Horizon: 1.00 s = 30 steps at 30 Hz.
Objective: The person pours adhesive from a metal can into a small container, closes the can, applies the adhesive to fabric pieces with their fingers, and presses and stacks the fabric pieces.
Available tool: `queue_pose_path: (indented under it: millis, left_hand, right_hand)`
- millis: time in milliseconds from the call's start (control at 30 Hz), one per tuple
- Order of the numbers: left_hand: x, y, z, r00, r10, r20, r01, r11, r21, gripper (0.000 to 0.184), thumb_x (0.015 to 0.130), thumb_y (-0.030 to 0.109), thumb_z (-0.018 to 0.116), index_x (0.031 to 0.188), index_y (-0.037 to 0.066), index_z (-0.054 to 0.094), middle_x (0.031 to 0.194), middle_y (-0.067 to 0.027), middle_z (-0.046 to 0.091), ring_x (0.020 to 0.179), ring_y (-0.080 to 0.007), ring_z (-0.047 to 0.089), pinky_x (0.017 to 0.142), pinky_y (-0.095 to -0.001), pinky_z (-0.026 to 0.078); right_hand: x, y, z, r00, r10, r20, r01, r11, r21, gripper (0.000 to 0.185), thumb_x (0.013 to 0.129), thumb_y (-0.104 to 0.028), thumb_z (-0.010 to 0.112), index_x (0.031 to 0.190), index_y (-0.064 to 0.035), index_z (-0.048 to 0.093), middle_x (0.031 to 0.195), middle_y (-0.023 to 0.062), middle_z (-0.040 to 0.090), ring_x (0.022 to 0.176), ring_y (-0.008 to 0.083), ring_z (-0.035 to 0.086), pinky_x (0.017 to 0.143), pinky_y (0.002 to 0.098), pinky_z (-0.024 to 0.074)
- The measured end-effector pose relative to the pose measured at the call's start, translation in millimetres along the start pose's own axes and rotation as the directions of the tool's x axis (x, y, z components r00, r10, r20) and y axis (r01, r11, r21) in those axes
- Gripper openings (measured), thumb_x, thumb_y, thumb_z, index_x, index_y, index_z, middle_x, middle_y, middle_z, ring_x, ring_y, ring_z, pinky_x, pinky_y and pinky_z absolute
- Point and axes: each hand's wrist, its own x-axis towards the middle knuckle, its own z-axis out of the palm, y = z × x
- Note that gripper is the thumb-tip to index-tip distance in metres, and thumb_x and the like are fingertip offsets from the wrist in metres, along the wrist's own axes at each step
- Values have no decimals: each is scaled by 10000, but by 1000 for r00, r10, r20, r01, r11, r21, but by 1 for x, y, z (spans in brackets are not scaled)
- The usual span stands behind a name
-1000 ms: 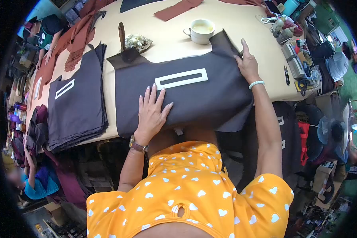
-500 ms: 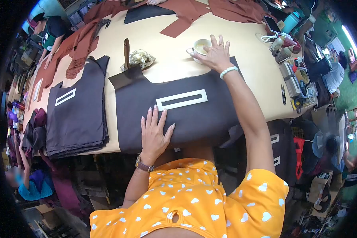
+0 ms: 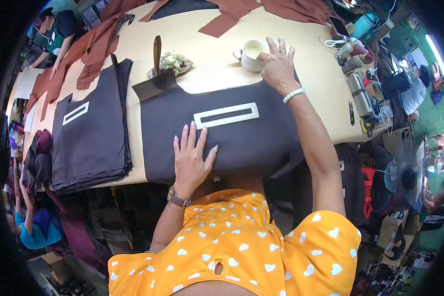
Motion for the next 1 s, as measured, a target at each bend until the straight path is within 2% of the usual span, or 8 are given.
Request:
queue_pose_path:
  millis: [200, 300, 400, 533, 633, 800, 933, 1000]
  left_hand:
    - [-2, -1, 1, 1000, 2, -3, -2, 1000, 5, 521, 841, 354, 561, 1277, 81, 482, 1355, -200, 393, 1271, -357, 338, 1030, -534, 239]
    - [-2, -1, 2, 1000, 5, -13, -5, 1000, 7, 515, 845, 353, 553, 1274, 76, 483, 1357, -200, 390, 1274, -353, 335, 1030, -533, 238]
    - [-2, -1, 2, 1000, 9, -10, -9, 1000, 8, 515, 848, 357, 547, 1272, 70, 484, 1359, -201, 387, 1276, -352, 332, 1031, -533, 235]
    - [-2, -2, 4, 1000, 14, -15, -14, 1000, 4, 517, 849, 360, 543, 1272, 68, 483, 1360, -205, 384, 1279, -352, 330, 1032, -533, 233]
    - [-3, -3, 4, 1000, 16, -24, -16, 1000, 1, 515, 849, 357, 544, 1271, 69, 483, 1360, -207, 383, 1279, -354, 329, 1032, -533, 233]
    - [-3, -2, 4, 1000, 14, -25, -14, 1000, -13, 512, 852, 360, 539, 1269, 68, 485, 1361, -209, 381, 1280, -358, 326, 1033, -534, 231]
    - [-3, -2, 5, 1000, 17, -19, -17, 1000, -1, 517, 856, 367, 531, 1274, 68, 478, 1361, -210, 379, 1279, -362, 325, 1032, -535, 231]
    - [-3, -3, 5, 1000, 17, -15, -17, 1000, 5, 520, 858, 370, 528, 1278, 68, 474, 1362, -211, 377, 1278, -365, 325, 1031, -535, 232]
  right_hand:
    - [-33, -16, -12, 996, -89, -14, 90, 994, 65, 344, 717, 7, 503, 965, -153, 679, 1381, 134, 358, 1308, 379, 270, 1022, 620, 212]
    - [-70, -32, -41, 992, -124, -28, 127, 951, 283, 429, 698, 47, 455, 1016, -149, 664, 1384, 161, 349, 1308, 387, 266, 1047, 565, 213]
    - [-114, -51, -38, 997, -54, 59, 22, 892, 452, 531, 668, 81, 404, 1086, -147, 639, 1379, 193, 353, 1312, 403, 252, 1068, 500, 208]
    - [-136, -50, -3, 974, 101, 203, -207, 766, 609, 640, 662, 106, 374, 1197, -176, 583, 1415, 227, 274, 1318, 437, 212, 1048, 572, 180]
    - [-139, -54, 1, 925, 110, 363, -279, 844, 457, 651, 706, 103, 365, 1258, -199, 527, 1431, 221, 242, 1323, 432, 201, 1036, 607, 161]
    - [-137, -67, -6, 947, 121, 297, -142, 988, 52, 514, 822, -48, 433, 1323, -164, 440, 1426, 177, 276, 1322, 413, 215, 1046, 598, 151]
    - [-138, -77, -5, 959, 109, 262, -34, 960, -277, 473, 842, -111, 458, 1314, -97, 435, 1423, 127, 290, 1306, 371, 259, 1052, 571, 179]
    - [-144, -82, -12, 970, 44, 239, 23, 963, -269, 443, 858, -147, 445, 1291, -57, 448, 1405, 138, 314, 1303, 368, 267, 1057, 571, 166]
